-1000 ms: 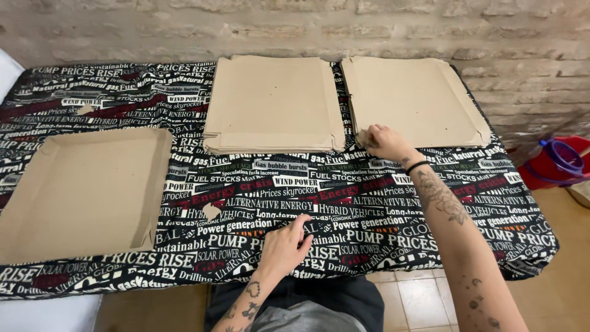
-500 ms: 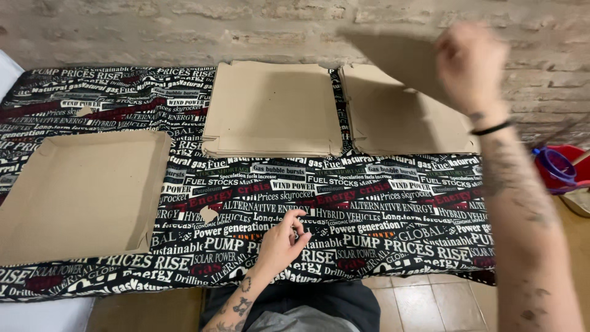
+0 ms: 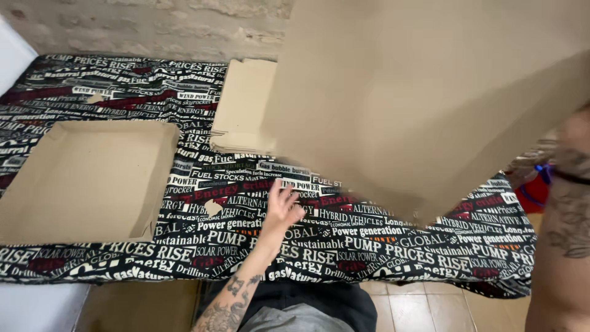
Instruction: The person organizes and folds cardboard pizza boxes on a flat surface, stacking them together and securing the flaps by hand.
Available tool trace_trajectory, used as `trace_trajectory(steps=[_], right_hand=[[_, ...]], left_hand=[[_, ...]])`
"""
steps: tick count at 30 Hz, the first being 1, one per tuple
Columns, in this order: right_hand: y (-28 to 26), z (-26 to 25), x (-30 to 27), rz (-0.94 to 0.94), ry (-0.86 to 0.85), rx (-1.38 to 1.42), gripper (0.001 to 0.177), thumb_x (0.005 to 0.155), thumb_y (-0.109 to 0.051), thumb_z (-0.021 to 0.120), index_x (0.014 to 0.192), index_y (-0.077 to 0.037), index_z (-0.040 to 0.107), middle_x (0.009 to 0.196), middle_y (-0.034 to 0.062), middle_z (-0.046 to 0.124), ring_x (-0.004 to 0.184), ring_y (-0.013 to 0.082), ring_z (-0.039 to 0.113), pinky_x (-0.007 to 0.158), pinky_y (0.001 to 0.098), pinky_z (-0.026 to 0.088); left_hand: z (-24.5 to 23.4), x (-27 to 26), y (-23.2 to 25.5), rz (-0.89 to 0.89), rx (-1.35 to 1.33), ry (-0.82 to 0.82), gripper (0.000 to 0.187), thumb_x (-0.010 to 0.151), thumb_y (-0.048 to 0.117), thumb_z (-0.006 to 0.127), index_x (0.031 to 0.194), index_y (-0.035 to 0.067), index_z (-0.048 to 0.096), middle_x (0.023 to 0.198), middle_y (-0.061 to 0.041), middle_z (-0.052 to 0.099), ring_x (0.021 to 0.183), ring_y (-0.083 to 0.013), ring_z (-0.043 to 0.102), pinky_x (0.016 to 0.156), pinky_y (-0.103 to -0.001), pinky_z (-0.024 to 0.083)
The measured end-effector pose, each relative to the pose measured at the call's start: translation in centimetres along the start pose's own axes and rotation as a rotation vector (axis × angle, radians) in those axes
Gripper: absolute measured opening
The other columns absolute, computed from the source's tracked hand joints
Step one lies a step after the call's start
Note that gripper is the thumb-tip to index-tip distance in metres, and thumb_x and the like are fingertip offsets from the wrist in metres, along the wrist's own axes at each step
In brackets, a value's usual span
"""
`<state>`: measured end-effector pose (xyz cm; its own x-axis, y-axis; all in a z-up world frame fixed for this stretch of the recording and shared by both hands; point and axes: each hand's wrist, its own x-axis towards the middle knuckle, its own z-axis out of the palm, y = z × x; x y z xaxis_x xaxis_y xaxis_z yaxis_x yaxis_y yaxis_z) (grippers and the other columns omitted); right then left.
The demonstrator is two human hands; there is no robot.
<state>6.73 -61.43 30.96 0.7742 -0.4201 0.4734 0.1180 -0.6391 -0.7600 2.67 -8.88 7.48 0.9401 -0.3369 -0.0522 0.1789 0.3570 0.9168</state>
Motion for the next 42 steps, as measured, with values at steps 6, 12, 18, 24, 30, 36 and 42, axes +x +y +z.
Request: trace_trajectory(steps=[6, 12, 18, 24, 30, 36, 42], right_hand=[[12.3, 8.2, -1.9, -0.433, -0.328, -0.534, 0.091, 0.058, 0.031, 0.065, 0.135, -0.016, 0.077, 0.143, 0.0014, 0.065, 0.150, 0.0285, 0.055, 0.125, 0.0406, 0.040], [10.1, 23.1, -9.8, 0.099, -0.374, 0.307, 0.048, 0.072, -0.014, 0.083, 0.118, -0.017, 0.070, 0.113, 0.0022, 0.058, 0.113, 0.0258, 0.054, 0.098, 0.0417, 0.039], [9.2, 28.5, -16.7, 0.747, -0.321, 1.038, 0.039, 0.103, -0.030, 0.068, 0.135, -0.010, 0.058, 0.126, 0.0064, 0.074, 0.101, 0.0143, 0.073, 0.091, 0.0316, 0.052], [-6.1, 18.8, -29.9, 0.541, -0.605, 0.216, 0.088, 0.095, -0.050, 0.065, 0.168, -0.009, 0.038, 0.174, 0.0254, 0.033, 0.160, 0.0486, 0.028, 0.127, 0.0700, 0.025], [2.8, 17.3, -37.5, 0.056, -0.892, -0.090, 0.095, 0.101, -0.033, 0.067, 0.171, -0.008, 0.008, 0.183, 0.0124, 0.003, 0.169, 0.0244, -0.001, 0.134, 0.0402, 0.005], [0.9, 23.6, -31.2, -0.183, -0.934, -0.576, 0.090, 0.104, -0.052, 0.066, 0.164, 0.008, 0.034, 0.176, 0.0262, 0.028, 0.164, 0.0411, 0.022, 0.130, 0.0487, 0.032], [9.4, 34.5, -22.7, -0.210, -0.645, -0.719, 0.083, 0.104, -0.044, 0.063, 0.163, 0.010, 0.038, 0.172, 0.0307, 0.033, 0.158, 0.0482, 0.035, 0.120, 0.0575, 0.048]], left_hand=[[-16.3, 4.4, -8.9, 0.304, 0.066, 0.026, 0.059, 0.089, 0.033, 0.072, 0.138, 0.005, 0.056, 0.126, -0.018, 0.064, 0.116, -0.0277, 0.067, 0.107, -0.044, 0.053], [-14.5, 0.9, 3.7, -0.055, 0.160, -0.022, 0.096, 0.085, -0.002, 0.082, 0.169, 0.016, 0.038, 0.131, -0.018, 0.073, 0.102, -0.0257, 0.079, 0.088, -0.040, 0.067], [-19.1, 1.3, -0.8, 0.185, 0.627, 0.244, 0.061, 0.091, 0.008, 0.082, 0.149, 0.012, 0.066, 0.151, -0.013, 0.067, 0.149, -0.0290, 0.054, 0.124, -0.046, 0.042], [-19.4, 1.5, -1.2, 0.144, 0.771, 0.216, 0.062, 0.094, 0.019, 0.080, 0.154, 0.020, 0.064, 0.154, -0.006, 0.065, 0.151, -0.0278, 0.051, 0.129, -0.046, 0.035], [-16.6, -1.2, -1.9, 0.229, 0.838, 0.166, 0.058, 0.093, 0.012, 0.070, 0.149, 0.011, 0.057, 0.155, -0.006, 0.064, 0.148, -0.0239, 0.056, 0.126, -0.038, 0.036], [-15.6, -1.6, -1.6, 0.184, 0.813, 0.240, 0.046, 0.096, 0.015, 0.079, 0.141, 0.022, 0.070, 0.138, -0.006, 0.077, 0.141, -0.0287, 0.062, 0.121, -0.047, 0.045], [-14.2, -2.8, 0.0, 0.209, 0.852, 0.240, 0.035, 0.096, 0.016, 0.078, 0.131, 0.020, 0.077, 0.126, -0.004, 0.083, 0.130, -0.0277, 0.070, 0.114, -0.045, 0.051]])
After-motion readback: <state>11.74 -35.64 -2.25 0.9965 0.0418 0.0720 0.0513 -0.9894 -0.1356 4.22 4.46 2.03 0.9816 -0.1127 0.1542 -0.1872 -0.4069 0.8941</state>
